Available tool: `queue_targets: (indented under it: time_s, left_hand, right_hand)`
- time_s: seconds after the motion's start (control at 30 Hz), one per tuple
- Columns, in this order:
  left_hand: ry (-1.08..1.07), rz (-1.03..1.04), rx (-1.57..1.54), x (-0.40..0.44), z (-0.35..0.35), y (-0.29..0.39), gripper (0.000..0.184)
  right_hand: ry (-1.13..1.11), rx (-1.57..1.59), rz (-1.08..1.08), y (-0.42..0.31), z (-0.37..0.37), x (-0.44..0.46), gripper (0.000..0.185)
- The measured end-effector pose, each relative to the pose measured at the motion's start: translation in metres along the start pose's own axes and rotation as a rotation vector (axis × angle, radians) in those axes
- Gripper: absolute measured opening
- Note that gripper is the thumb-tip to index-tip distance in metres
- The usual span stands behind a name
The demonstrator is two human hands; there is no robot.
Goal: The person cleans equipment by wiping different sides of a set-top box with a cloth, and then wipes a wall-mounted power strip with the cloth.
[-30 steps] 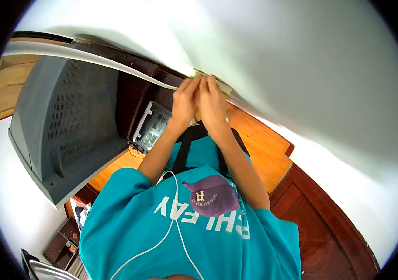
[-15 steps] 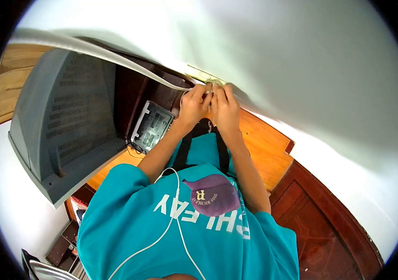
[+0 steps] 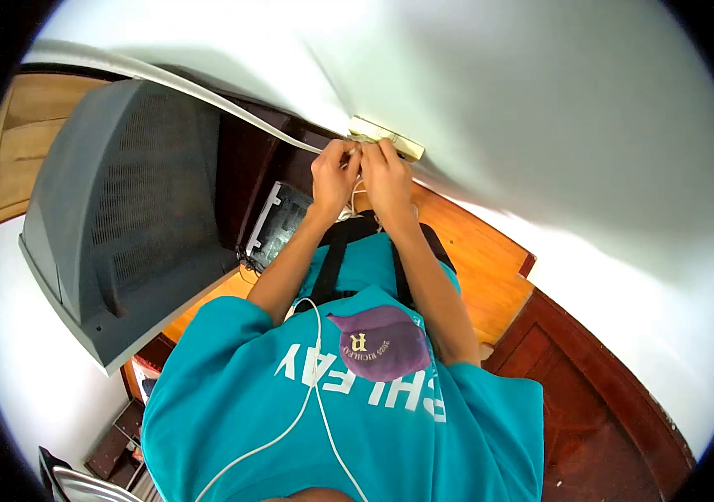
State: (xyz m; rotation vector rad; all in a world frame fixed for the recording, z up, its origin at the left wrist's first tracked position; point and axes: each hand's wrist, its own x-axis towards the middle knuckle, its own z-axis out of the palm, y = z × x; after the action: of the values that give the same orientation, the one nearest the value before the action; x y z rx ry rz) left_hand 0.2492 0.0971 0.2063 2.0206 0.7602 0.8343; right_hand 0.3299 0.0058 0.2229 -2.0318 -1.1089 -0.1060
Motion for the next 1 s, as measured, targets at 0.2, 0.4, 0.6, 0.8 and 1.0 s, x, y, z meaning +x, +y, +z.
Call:
queue_targets:
  time_s: [0.2,0.4,0.6,0.8,1.0]
  left_hand:
    - [-0.069,0.146,-0.191,-0.004,0.014,0.012,0.013]
    - [-0.119,0.008,-0.341,-0.017,0.022,0.002,0.013]
    - [-0.22,-0.23,-0.698,-0.037,0.022,-0.011,0.016]
    - [-0.214,-0.238,-0.662,-0.034,-0.001,0.011,0.026]
    - [-0.115,-0.269,-0.347,-0.029,0.008,0.015,0.019]
  right_hand:
    - [0.205,0.024,0.121,-0.002,-0.025,-0.023,0.018]
    - [0.326,0.153,0.479,-0.015,-0.026,-0.056,0.026]
    - [0.264,0.252,0.508,-0.011,-0.03,-0.073,0.023]
    - [0.212,0.232,0.351,-0.005,-0.035,-0.076,0.025]
    - [0.241,0.425,0.43,-0.004,-0.019,-0.069,0.017]
